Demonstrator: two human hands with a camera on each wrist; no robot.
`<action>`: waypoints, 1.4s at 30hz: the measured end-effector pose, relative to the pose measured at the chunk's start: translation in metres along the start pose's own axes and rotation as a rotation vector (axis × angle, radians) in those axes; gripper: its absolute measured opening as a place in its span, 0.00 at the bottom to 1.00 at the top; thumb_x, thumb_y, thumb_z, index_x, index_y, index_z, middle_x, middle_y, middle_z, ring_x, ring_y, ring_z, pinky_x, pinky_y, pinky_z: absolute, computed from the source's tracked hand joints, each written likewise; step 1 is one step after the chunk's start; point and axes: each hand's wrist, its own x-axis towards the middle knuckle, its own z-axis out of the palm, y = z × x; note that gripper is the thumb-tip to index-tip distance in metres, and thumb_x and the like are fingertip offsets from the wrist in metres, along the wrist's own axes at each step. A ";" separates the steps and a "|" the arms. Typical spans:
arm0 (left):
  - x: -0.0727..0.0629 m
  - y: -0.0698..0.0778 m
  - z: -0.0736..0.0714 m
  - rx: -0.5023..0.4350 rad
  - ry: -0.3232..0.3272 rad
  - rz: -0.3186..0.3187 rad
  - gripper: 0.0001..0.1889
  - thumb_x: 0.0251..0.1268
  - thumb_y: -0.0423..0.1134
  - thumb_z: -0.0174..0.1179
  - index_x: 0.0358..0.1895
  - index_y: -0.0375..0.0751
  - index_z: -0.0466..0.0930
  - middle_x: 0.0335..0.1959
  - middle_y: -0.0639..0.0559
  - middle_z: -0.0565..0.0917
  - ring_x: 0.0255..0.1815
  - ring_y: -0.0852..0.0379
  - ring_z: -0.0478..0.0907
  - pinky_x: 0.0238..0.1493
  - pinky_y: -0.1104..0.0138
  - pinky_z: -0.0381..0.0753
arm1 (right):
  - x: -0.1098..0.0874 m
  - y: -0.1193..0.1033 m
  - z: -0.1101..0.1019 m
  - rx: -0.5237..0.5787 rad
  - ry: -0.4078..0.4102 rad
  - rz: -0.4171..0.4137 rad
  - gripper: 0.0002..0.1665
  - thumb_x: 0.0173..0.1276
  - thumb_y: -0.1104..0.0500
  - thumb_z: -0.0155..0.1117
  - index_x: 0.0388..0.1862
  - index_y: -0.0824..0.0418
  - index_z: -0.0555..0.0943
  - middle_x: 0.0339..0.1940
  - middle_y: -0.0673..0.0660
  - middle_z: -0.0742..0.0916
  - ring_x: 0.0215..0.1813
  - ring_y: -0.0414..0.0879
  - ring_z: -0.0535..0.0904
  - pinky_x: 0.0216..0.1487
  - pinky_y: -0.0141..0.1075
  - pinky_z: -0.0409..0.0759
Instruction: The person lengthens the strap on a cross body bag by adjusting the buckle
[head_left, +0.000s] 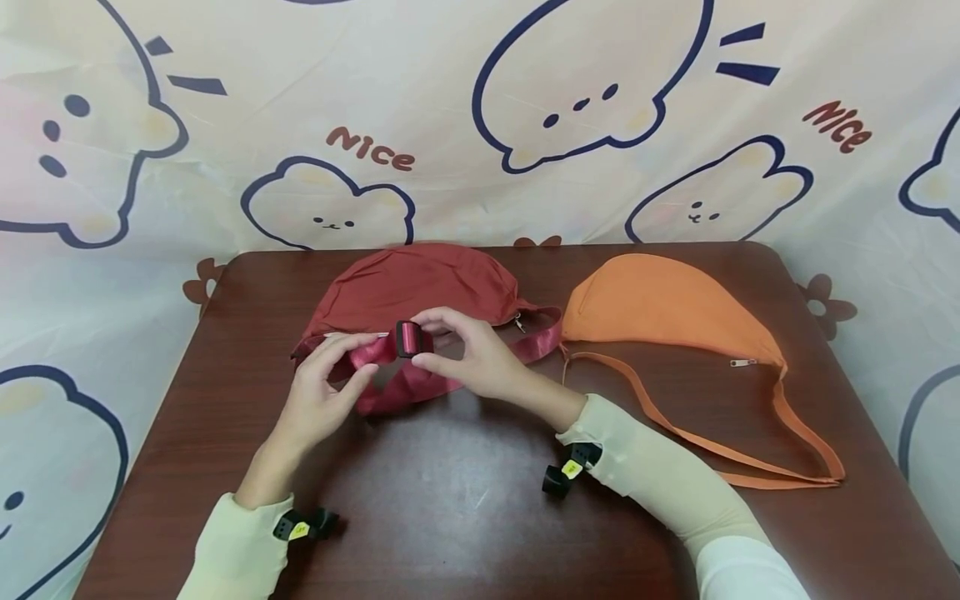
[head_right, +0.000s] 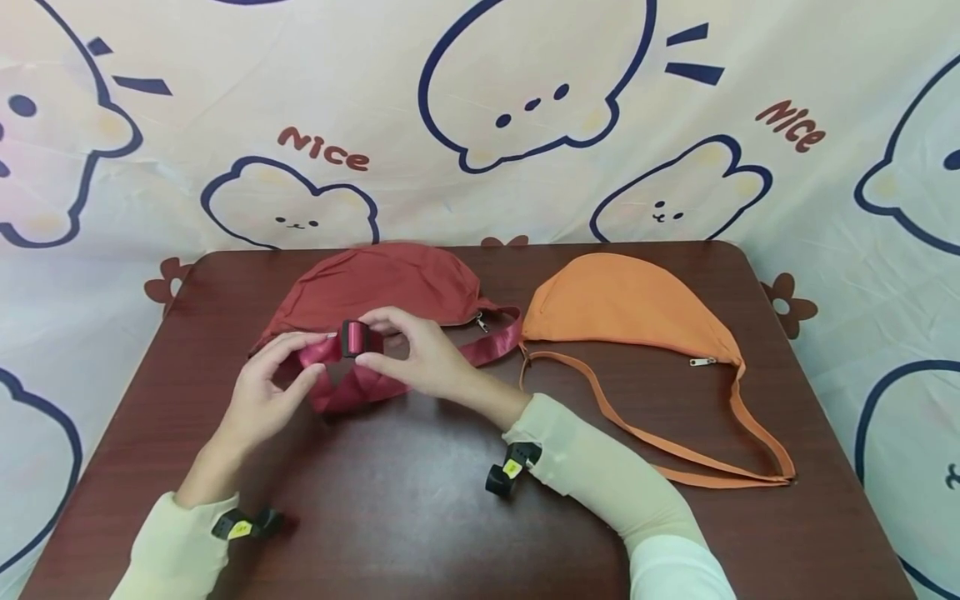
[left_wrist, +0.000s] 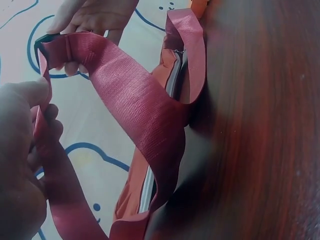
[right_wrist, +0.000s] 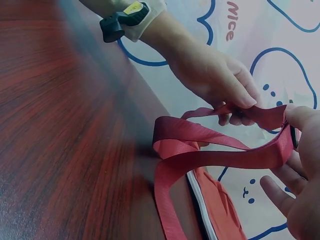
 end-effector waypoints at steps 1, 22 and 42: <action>0.000 0.000 0.000 -0.006 0.004 0.008 0.28 0.50 0.15 0.70 0.57 0.36 0.83 0.52 0.42 0.85 0.51 0.59 0.76 0.52 0.78 0.75 | 0.000 0.000 0.000 -0.004 -0.002 -0.002 0.26 0.67 0.62 0.73 0.62 0.62 0.78 0.52 0.54 0.86 0.55 0.41 0.82 0.58 0.36 0.80; 0.000 0.006 0.007 -0.039 0.056 -0.022 0.22 0.54 0.15 0.67 0.53 0.33 0.83 0.48 0.42 0.84 0.45 0.62 0.75 0.46 0.80 0.74 | 0.003 -0.001 0.005 -0.205 -0.045 -0.025 0.26 0.66 0.58 0.75 0.61 0.60 0.80 0.50 0.51 0.87 0.51 0.38 0.80 0.54 0.33 0.79; -0.002 -0.002 -0.006 0.168 -0.012 -0.051 0.35 0.44 0.28 0.81 0.61 0.40 0.80 0.53 0.45 0.83 0.56 0.50 0.73 0.58 0.51 0.64 | 0.004 0.004 0.009 -0.131 -0.009 0.021 0.26 0.68 0.60 0.73 0.63 0.64 0.77 0.53 0.57 0.86 0.53 0.43 0.82 0.53 0.30 0.80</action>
